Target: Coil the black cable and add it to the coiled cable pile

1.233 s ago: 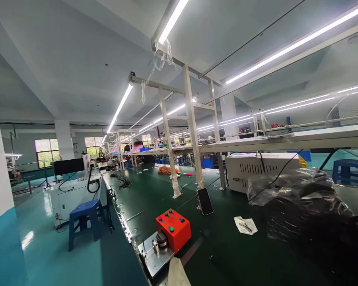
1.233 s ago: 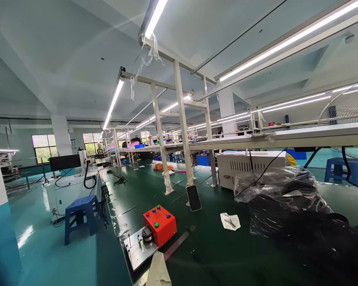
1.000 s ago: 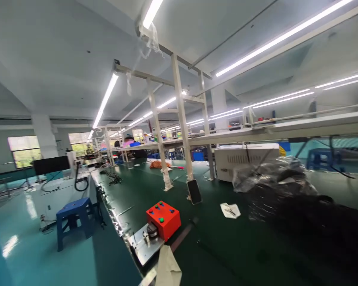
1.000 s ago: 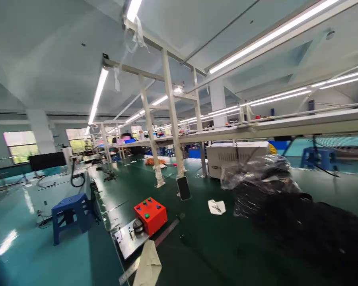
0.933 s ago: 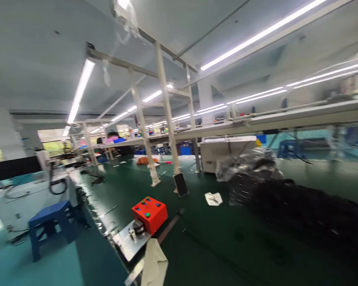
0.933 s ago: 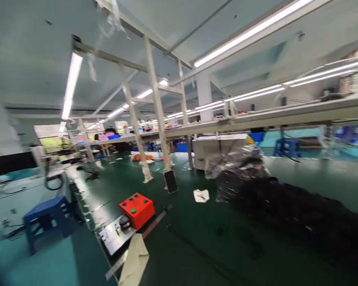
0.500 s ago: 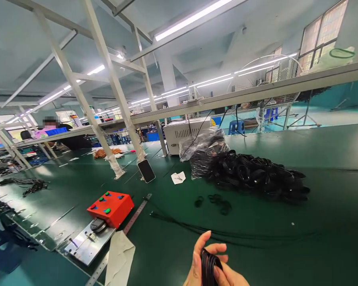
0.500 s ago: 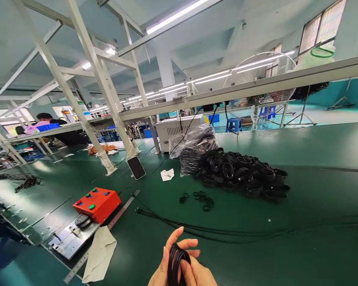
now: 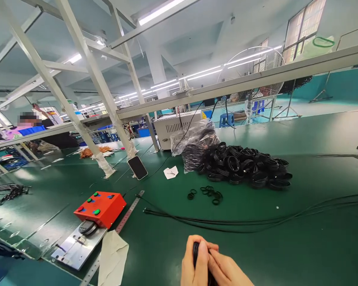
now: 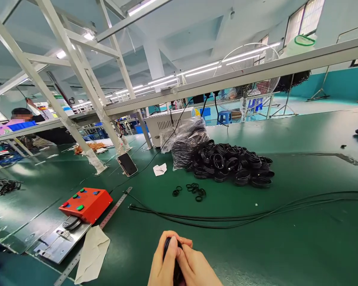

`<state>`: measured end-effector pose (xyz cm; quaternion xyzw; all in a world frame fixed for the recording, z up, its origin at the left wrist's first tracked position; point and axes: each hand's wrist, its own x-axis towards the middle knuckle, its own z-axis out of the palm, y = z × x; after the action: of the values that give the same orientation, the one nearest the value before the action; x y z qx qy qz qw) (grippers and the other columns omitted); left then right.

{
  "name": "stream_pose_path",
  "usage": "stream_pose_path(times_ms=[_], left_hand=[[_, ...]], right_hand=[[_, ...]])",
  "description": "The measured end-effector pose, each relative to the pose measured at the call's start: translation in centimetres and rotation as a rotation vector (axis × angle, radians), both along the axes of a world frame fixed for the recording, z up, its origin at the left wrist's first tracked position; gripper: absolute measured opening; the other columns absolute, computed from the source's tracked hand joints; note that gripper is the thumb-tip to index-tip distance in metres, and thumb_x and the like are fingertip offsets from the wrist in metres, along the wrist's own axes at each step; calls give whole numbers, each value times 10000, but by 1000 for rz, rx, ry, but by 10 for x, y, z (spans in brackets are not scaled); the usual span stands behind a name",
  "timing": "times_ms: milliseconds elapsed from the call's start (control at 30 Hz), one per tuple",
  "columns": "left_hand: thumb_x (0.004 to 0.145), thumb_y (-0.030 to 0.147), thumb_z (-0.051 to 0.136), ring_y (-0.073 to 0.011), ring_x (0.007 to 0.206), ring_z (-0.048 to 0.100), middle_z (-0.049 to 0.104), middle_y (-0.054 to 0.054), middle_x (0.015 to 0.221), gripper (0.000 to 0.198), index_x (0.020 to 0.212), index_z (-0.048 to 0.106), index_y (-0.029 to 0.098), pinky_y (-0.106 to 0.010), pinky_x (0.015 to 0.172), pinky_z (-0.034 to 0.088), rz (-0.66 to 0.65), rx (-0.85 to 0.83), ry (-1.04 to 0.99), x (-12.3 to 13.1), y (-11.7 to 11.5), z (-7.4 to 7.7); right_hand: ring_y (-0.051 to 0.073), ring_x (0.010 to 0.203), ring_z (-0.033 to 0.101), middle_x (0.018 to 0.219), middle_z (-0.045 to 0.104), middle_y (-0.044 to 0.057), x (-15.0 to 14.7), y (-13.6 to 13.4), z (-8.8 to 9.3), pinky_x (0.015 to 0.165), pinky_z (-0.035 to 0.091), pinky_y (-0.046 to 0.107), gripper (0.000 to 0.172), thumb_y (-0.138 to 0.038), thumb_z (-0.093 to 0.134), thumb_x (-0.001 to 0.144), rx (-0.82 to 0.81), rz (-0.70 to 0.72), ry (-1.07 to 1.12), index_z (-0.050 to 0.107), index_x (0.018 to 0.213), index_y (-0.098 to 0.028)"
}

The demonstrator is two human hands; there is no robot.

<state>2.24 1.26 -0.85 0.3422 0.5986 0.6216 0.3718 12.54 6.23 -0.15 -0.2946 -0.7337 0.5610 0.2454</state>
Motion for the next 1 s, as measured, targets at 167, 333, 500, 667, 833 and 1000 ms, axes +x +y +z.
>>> stream_pose_path(times_ms=[167,333,500,667,833,1000], left_hand=[[772,702,527,-200,666,689,746,-86,945,492,869,589,223,-294,543,552,69,-4,-104,-6,5,9],[790,727,463,-163,532,644,735,-68,940,531,945,555,227,-290,451,532,57,-88,-60,-11,3,6],[862,663,408,-186,691,640,740,-71,965,471,939,586,234,-324,692,543,10,-64,151,-4,-1,-1],[888,637,385,-192,747,630,740,-52,903,458,898,614,240,-346,872,480,-38,-18,257,1,-1,0],[877,668,376,-116,433,497,636,17,640,490,1012,557,233,-231,420,389,-126,-66,159,-2,-2,-2],[762,690,573,-139,482,554,589,58,585,925,1451,235,173,-250,509,446,-311,-93,263,-12,-4,-13]], right_hand=[[184,555,566,599,625,22,11,13,1,568,368,278,475,-455,255,981,175,-10,-261,546,681,-229],[181,601,565,693,659,20,16,13,10,580,353,271,423,-425,282,975,167,79,-237,521,682,-234],[161,586,485,606,599,-3,5,5,10,705,366,294,452,-368,248,985,215,62,-267,419,594,-216],[158,580,452,528,528,-18,2,-1,10,671,354,285,382,-250,328,931,345,17,-339,359,553,-211],[148,517,532,551,626,-27,13,5,20,591,361,257,339,-242,393,926,364,-63,-325,495,603,-222],[178,591,586,737,714,0,16,16,5,657,388,295,393,-75,484,769,852,-117,-263,553,1145,-167]])
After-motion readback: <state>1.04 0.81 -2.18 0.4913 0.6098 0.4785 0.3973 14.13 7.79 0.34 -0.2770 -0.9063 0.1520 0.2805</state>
